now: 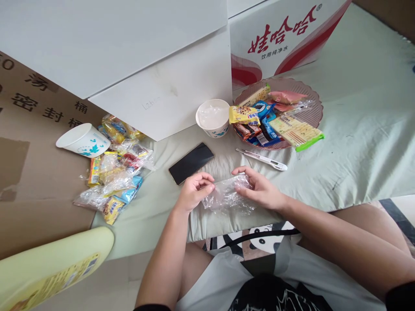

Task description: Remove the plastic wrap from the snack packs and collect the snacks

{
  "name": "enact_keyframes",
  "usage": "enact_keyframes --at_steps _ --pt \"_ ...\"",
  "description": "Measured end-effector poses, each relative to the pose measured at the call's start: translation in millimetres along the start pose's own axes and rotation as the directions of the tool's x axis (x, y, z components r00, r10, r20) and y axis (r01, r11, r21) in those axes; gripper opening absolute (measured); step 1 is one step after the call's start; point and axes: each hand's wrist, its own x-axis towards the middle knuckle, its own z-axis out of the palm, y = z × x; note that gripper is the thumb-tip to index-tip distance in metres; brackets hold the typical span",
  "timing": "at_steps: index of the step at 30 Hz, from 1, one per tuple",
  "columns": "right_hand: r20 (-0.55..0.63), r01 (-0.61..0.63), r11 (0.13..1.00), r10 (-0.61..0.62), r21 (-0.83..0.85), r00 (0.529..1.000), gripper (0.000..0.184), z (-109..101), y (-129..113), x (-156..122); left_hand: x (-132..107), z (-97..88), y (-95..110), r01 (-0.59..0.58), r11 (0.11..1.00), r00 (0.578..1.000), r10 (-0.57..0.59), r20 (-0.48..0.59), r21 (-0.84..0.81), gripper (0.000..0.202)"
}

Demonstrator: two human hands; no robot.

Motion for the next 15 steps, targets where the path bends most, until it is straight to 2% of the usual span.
enact_keyframes --at_steps 8,12,15 --pt "0.043 0.128 0.986 -0.124 -0.108 0.991 0.051 -2.9 1.4 -0.3 0.8 9.0 1.1 -0.085 0.982 0.995 0.073 -0.075 -0.167 0.040" --pt "0.063 0.147 0.986 -0.143 -0.075 0.988 0.052 -3.5 2.2 0.5 1.5 9.7 -0.3 -0.092 0.964 0.991 0.063 -0.121 -0.250 0.044" --pt "0.085 0.174 0.984 -0.170 -0.045 0.982 0.050 -4.4 1.8 0.5 2.3 9.7 -0.3 -0.098 0.969 0.986 0.063 -0.154 -0.228 0.045"
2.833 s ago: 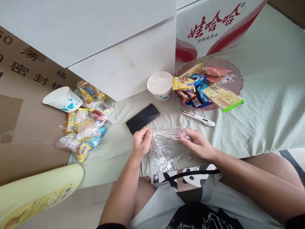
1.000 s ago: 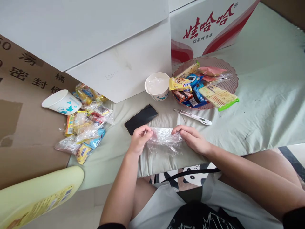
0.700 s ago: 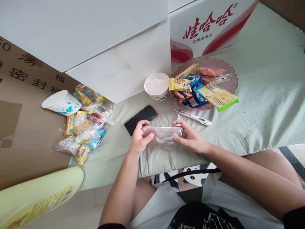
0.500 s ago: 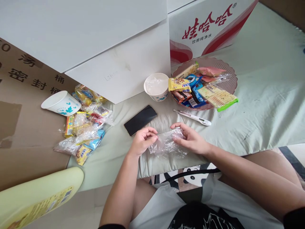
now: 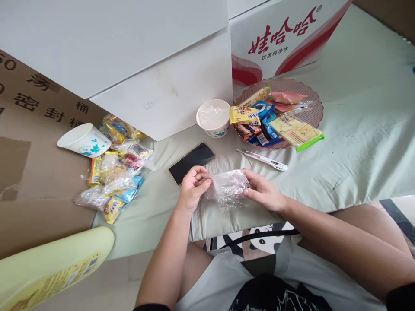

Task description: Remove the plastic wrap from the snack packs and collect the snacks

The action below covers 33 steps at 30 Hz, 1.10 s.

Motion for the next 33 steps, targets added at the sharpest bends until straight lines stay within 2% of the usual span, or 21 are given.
enact_keyframes --at_steps 3,7,10,16,25,28,33 --pt "-0.038 0.011 1.000 -0.011 0.010 0.999 0.047 -1 1 -2 1 1.3 -1 -0.012 0.993 1.000 0.008 0.026 0.120 0.038" --pt "-0.093 -0.014 1.000 0.016 0.022 0.996 0.049 -2 6 -5 0 3.0 -3 -0.032 0.956 0.993 -0.004 0.122 0.292 0.031" --pt "-0.093 -0.011 1.000 0.013 0.028 0.996 0.050 -2 8 -6 0 2.3 -3 -0.045 0.949 0.991 0.005 0.130 0.311 0.031" --pt "-0.034 0.018 0.992 -0.022 -0.124 0.999 0.051 -3 3 -2 -1 2.0 -2 -0.054 0.951 0.993 0.020 0.116 0.305 0.035" --pt "0.023 0.009 0.979 -0.004 -0.205 1.000 0.051 -2 -4 -2 -1 3.4 -3 -0.057 0.936 0.992 0.015 0.123 0.346 0.033" --pt "0.024 0.012 0.977 -0.007 -0.213 1.000 0.050 -1 -4 -2 -4 5.3 -5 -0.104 0.889 0.987 0.038 0.154 0.447 0.025" --pt "0.018 -0.001 0.949 0.007 -0.316 1.000 0.045 3 -3 -3 -11 15.2 -6 -0.245 0.716 0.961 0.090 0.262 0.654 0.010"
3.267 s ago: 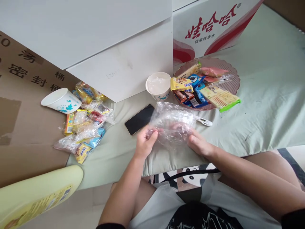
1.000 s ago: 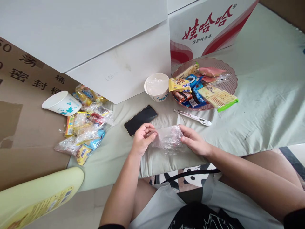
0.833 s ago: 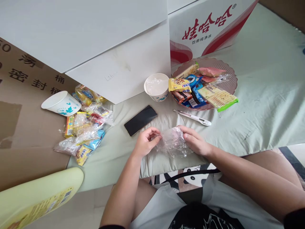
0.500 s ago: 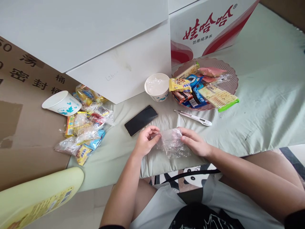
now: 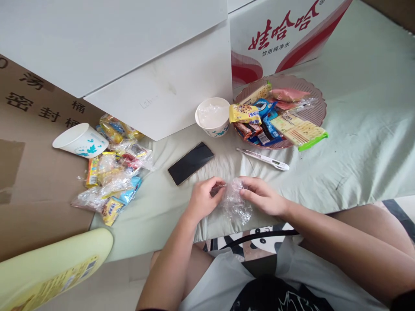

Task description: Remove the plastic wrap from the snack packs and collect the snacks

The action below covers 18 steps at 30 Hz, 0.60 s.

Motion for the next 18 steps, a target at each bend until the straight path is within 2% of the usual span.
enact_keyframes --at_steps 4,7,10,14,18 --pt "0.060 0.041 0.986 -0.032 -0.159 0.998 0.033 5 0 -3 0 2.9 6 -0.064 0.995 0.998 0.062 0.031 0.071 0.007" --pt "0.075 0.023 0.988 -0.012 -0.155 0.997 0.033 5 -1 -3 3 0.9 4 -0.052 0.998 0.998 0.051 0.025 0.038 0.007" --pt "0.004 0.005 0.997 -0.005 -0.075 1.000 0.045 0 -1 -3 4 -1.5 -2 0.008 0.997 0.999 -0.010 -0.033 -0.074 0.009" --pt "-0.010 0.083 0.993 -0.082 0.088 0.997 0.072 -3 0 -2 2 2.3 -8 0.044 0.953 0.981 -0.098 -0.165 -0.300 0.025" --pt "0.004 0.047 0.996 -0.047 0.078 0.999 0.063 1 3 -3 1 10.4 -7 0.052 0.899 0.974 -0.141 -0.175 -0.435 0.037"
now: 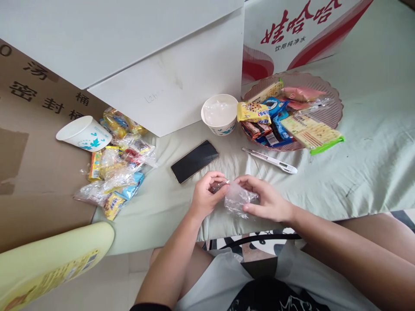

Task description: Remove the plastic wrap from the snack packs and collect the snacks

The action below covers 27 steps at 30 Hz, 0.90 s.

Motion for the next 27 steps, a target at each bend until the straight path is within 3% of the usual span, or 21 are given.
enact_keyframes --at_steps 5,7,9,12,14,17,20,23,27 --pt "-0.056 0.018 0.992 -0.011 0.126 0.998 0.076 2 6 -2 6 1.3 3 -0.051 0.969 0.982 0.005 -0.188 -0.242 0.049" --pt "-0.045 -0.012 0.982 0.021 0.188 0.999 0.080 2 8 -1 8 -0.2 4 -0.050 0.958 0.977 -0.012 -0.213 -0.282 0.047" --pt "-0.056 -0.018 0.986 0.028 0.167 0.998 0.076 3 9 1 7 -0.9 5 -0.004 0.964 0.991 -0.031 -0.127 -0.268 0.040" --pt "-0.098 -0.028 0.999 0.032 0.041 0.995 0.054 4 7 4 2 -0.2 6 0.039 0.983 0.997 -0.027 0.067 -0.177 0.034" --pt "-0.115 -0.058 0.998 0.053 -0.039 0.992 0.038 4 4 5 -2 0.5 7 0.051 0.991 0.984 -0.028 0.177 -0.127 0.034" --pt "-0.089 -0.080 0.992 0.071 -0.099 0.994 0.035 3 0 5 -3 0.6 10 0.138 0.989 0.947 -0.115 0.300 -0.055 0.038" --pt "-0.050 -0.041 0.998 0.039 -0.040 0.998 0.038 0 -1 5 -2 -0.8 11 0.238 0.971 0.927 -0.217 0.305 -0.030 0.049" --pt "-0.034 -0.066 0.998 0.066 0.002 0.997 0.043 1 0 6 -1 -3.8 9 0.267 0.962 0.926 -0.240 0.292 -0.057 0.056" --pt "-0.035 -0.159 0.987 0.157 -0.031 0.987 0.029 5 1 7 -1 -6.8 8 0.229 0.972 0.943 -0.209 0.259 -0.046 0.044"
